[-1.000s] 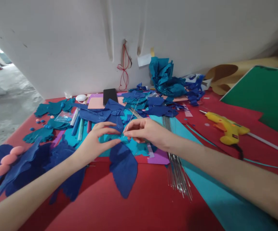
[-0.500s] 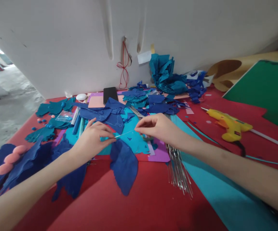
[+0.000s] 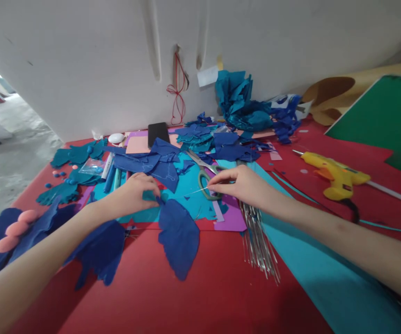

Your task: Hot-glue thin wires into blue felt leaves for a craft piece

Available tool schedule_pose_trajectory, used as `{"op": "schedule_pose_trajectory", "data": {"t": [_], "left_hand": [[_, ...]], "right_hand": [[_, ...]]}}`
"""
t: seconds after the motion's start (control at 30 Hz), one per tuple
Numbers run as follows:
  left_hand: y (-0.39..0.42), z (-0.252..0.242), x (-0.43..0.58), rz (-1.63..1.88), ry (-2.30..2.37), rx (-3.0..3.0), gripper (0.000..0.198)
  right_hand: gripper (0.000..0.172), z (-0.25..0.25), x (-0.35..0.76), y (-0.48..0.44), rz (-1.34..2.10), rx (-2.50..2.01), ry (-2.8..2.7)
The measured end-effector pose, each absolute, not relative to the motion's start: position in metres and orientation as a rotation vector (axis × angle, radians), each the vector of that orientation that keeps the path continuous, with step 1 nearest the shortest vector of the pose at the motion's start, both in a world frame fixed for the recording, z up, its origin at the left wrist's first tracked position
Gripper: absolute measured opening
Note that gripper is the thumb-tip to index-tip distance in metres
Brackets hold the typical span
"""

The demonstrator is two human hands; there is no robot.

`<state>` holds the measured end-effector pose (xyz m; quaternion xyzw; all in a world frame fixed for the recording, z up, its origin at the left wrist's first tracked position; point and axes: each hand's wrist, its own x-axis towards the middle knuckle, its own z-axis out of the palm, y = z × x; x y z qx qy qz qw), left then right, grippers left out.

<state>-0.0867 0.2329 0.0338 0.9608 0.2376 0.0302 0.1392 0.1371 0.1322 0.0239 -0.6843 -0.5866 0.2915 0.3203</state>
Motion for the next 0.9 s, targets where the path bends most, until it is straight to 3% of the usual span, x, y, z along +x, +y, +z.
{"op": "schedule_pose_trajectory", "data": {"t": [0.23, 0.53, 0.67, 0.9], "left_hand": [[0.217, 0.036, -0.086, 0.166, 0.701, 2.694, 0.020], [0.192, 0.026, -0.086, 0.493, 0.865, 2.603, 0.009], [0.173, 0.027, -0.092, 0.688, 0.699, 2.687, 0.006], [0.164, 0.019, -0.101, 0.683, 0.616, 2.856, 0.018]], "right_hand": [[0.009, 0.015, 0.140, 0.128, 0.649, -1.814, -1.697], [0.010, 0.011, 0.141, 0.122, 0.523, -1.806, -1.818], [0.010, 0.012, 0.142, 0.119, 0.468, -1.776, -1.832], [0.011, 0.007, 0.141, 0.115, 0.405, -1.675, -1.904]]}}
